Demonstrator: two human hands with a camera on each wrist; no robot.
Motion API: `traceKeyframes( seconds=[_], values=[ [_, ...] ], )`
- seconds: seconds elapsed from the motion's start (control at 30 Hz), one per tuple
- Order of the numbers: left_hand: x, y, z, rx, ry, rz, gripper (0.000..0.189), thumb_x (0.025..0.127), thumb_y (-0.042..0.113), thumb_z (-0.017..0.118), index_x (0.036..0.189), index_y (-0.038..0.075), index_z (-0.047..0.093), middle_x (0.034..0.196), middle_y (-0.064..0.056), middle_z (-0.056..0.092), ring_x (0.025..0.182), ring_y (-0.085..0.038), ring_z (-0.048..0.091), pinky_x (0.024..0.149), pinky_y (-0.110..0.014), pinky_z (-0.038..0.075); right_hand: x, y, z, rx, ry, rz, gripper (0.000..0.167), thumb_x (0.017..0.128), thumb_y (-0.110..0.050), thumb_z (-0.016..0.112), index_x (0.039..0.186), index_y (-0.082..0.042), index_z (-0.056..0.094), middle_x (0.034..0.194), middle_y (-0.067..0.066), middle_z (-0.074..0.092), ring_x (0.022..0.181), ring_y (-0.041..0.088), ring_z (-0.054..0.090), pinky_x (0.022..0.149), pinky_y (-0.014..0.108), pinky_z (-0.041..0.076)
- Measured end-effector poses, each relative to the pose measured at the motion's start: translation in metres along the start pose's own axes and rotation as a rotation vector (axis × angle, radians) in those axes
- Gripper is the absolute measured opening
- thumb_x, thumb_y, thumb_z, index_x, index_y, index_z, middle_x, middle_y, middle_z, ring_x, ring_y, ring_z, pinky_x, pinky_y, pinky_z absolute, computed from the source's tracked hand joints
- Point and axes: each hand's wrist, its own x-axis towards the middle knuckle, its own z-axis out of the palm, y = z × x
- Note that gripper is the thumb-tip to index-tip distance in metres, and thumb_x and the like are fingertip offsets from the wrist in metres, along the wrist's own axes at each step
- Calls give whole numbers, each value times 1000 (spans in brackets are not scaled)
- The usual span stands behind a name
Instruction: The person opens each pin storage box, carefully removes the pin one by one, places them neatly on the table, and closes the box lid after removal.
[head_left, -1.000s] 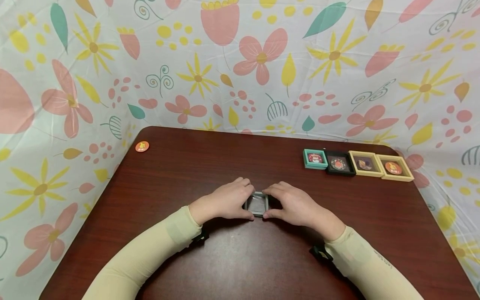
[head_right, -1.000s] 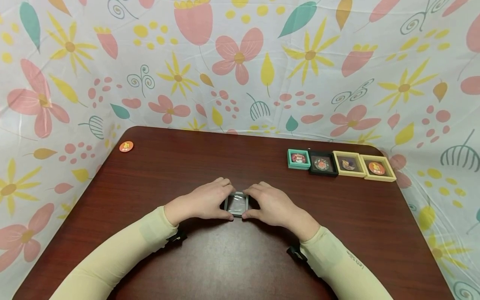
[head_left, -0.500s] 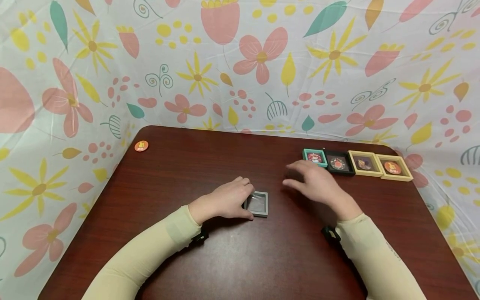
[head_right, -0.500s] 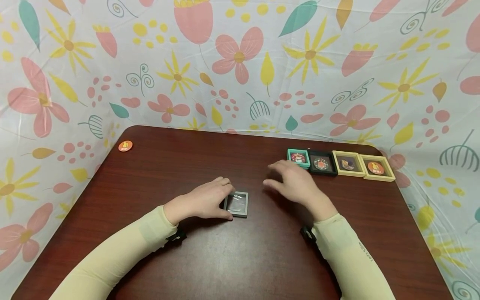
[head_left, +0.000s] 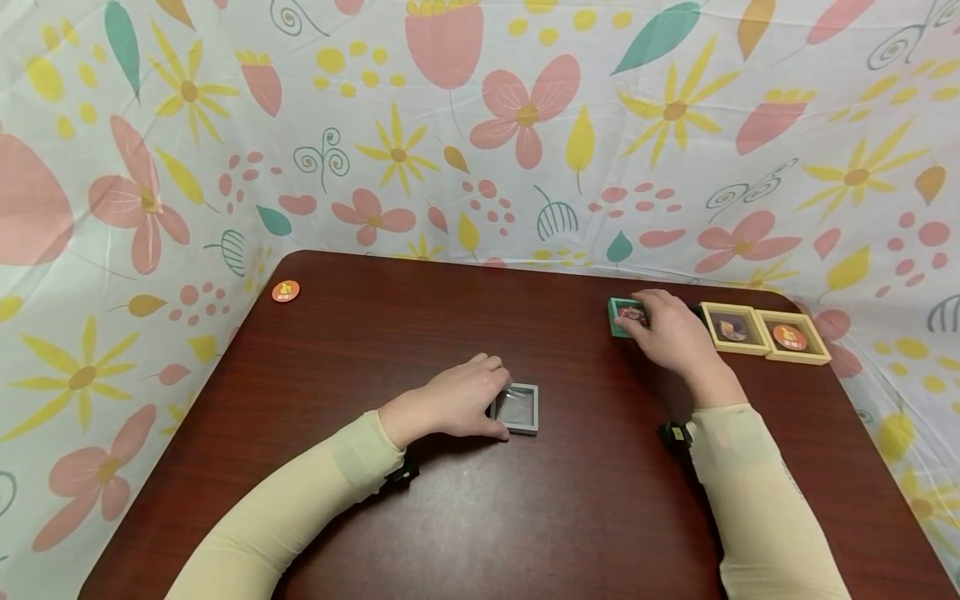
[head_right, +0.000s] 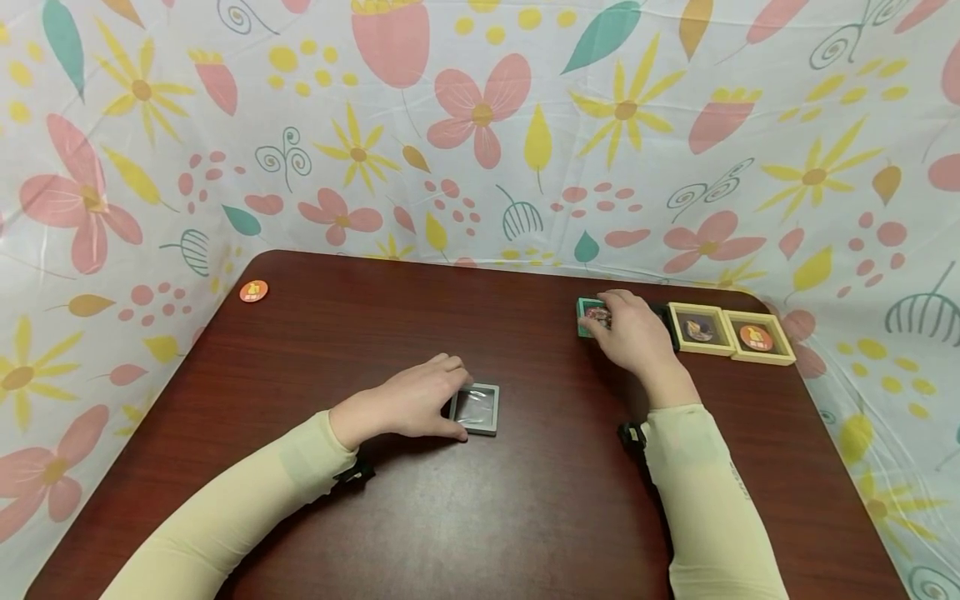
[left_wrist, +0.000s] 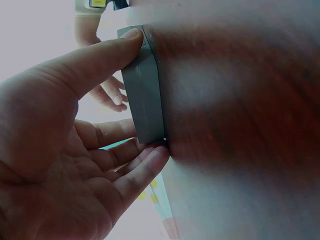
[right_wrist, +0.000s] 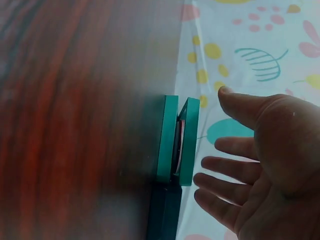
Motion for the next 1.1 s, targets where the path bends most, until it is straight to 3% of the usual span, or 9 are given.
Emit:
traceKeyframes(
  seconds=[0.63, 1.1],
  values=[
    [-1, 2, -1, 15, -14, -18, 65, 86, 54, 94, 129, 9, 72, 116, 0, 62, 109, -20, 54, 91, -32, 53, 9, 8, 7, 0, -100, 23, 78, 111, -41, 70, 161, 13, 45, 165, 38, 41, 151, 58, 40, 122, 73, 32],
    [0, 2, -2, 53, -14, 2, 68, 88, 53, 91, 136, 9, 71, 117, -1, 61, 107, -20, 53, 87, -32, 53, 13, 6, 12, -51, -90, 6, 76, 108, -35, 75, 159, 15, 47, 162, 38, 45, 149, 57, 43, 119, 73, 36]
  ],
)
